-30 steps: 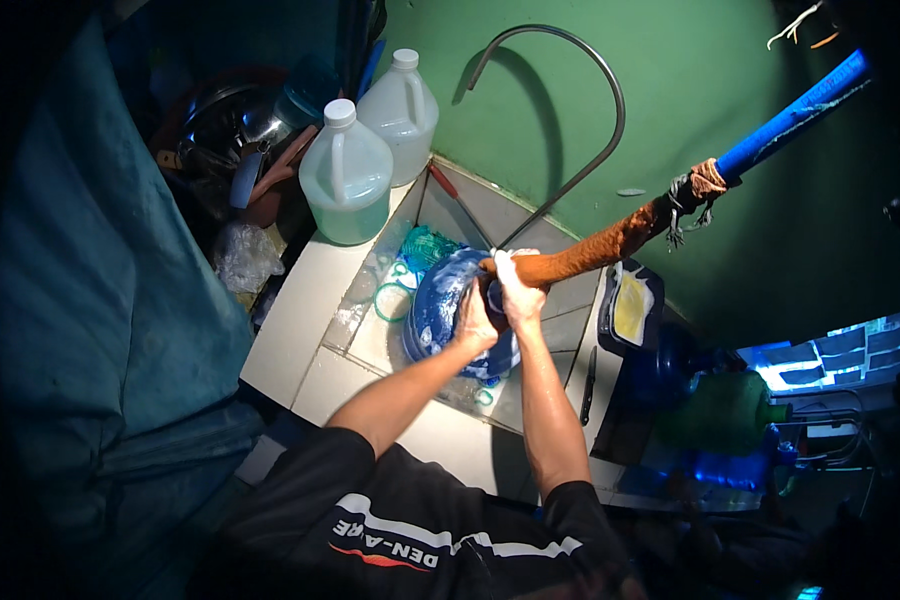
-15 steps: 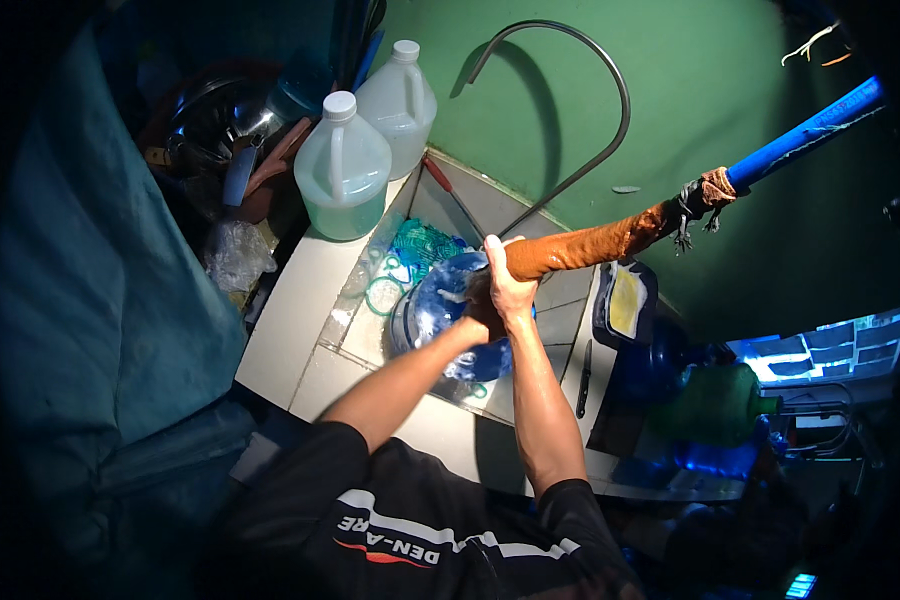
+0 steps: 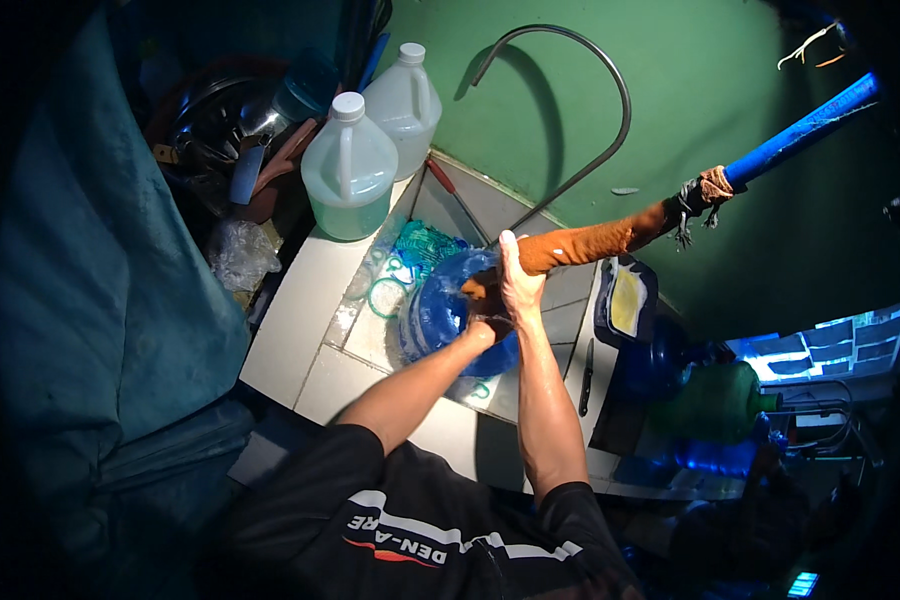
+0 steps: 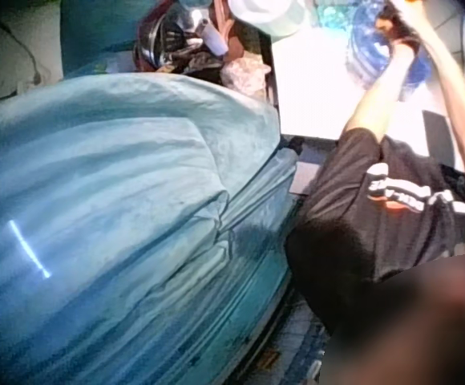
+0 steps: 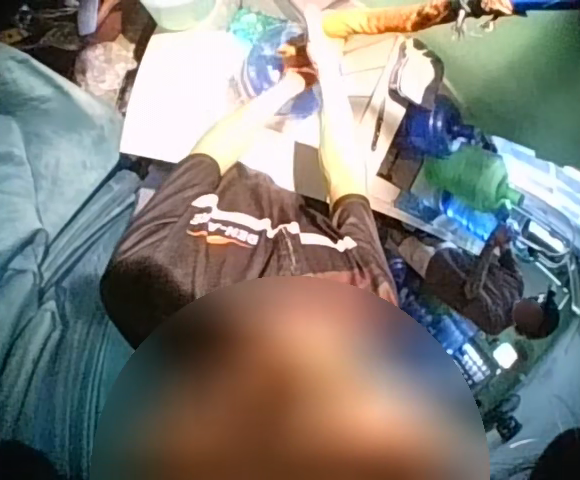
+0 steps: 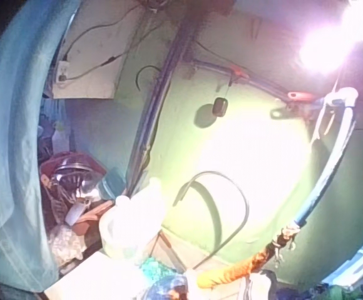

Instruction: The person scrubs the interior of large green and blue water dispenser jugs using a long-handled brush at a sink. They rinse the jugs under running water, shake them to remove excess water, and place them aside. The process is repeated for multiple jugs.

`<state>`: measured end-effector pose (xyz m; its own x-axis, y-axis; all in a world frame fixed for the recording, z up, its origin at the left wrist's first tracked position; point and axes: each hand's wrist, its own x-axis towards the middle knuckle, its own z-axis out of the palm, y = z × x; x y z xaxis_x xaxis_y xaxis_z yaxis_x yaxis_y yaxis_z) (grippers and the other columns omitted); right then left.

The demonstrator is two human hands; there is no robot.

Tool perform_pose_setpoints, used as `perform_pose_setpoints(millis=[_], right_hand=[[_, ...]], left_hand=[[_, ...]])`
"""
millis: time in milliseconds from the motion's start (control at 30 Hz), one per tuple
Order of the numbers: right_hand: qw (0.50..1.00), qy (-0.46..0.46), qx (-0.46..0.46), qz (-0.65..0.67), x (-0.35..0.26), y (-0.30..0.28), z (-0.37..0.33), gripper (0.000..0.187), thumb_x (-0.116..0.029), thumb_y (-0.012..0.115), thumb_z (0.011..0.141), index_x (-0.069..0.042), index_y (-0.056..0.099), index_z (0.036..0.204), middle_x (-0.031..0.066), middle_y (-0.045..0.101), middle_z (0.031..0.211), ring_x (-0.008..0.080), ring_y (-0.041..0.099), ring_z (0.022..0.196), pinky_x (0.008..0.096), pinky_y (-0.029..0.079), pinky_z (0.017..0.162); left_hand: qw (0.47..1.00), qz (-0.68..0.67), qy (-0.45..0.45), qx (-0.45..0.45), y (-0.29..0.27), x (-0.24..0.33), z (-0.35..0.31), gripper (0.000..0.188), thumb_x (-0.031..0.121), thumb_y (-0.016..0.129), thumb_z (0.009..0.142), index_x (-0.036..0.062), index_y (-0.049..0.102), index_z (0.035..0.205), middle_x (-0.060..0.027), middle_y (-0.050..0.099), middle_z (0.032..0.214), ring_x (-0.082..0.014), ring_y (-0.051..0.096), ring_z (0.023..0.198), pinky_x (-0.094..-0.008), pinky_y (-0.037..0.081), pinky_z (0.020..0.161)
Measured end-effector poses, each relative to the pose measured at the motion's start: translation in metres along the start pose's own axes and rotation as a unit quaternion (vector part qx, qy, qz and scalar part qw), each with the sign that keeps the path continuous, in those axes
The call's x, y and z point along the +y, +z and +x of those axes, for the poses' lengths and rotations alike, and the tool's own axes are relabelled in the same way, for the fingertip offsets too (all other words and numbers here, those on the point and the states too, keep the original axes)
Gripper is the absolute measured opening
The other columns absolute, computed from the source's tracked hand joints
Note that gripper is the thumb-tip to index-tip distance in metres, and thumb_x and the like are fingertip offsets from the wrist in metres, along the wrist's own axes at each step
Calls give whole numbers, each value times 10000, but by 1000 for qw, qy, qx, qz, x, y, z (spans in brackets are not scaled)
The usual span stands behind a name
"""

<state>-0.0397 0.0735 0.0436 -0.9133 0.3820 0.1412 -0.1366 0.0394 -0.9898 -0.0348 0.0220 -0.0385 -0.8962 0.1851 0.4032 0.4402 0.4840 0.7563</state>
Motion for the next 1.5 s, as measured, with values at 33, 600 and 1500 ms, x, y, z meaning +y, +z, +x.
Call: perform_pose_setpoints(millis=[33, 600, 1500], right_hand=[[1000, 13, -12, 10, 0, 1, -2, 262, -197, 682, 967, -123, 540, 759, -88, 459, 668, 31, 401, 567, 215, 308, 516], [971, 149, -132, -133, -7, -65, 7, 488, -397, 737, 885, -17, 606, 1162, 73, 643, 1057, 150, 599, 971, 305, 477, 893], [877, -153, 33, -454, 24, -4, -46, 231, -300, 693, 857, -78, 755, 840, 196, 683, 724, 401, 664, 651, 470, 524, 625]], left_hand=[[996, -15, 32, -84, 1, 0, -6, 542, 315, 665, 841, 67, 537, 1305, -215, 613, 1252, -375, 611, 1120, -453, 476, 952], [986, 49, 68, -143, -42, -37, -52, 823, 401, 741, 803, 29, 398, 1453, -213, 421, 1493, -382, 305, 1454, -530, 155, 1209], [976, 30, -106, -190, -104, -86, -57, 527, 413, 521, 1001, 118, 503, 1438, -106, 503, 1484, -443, 356, 1401, -614, 119, 1165]])
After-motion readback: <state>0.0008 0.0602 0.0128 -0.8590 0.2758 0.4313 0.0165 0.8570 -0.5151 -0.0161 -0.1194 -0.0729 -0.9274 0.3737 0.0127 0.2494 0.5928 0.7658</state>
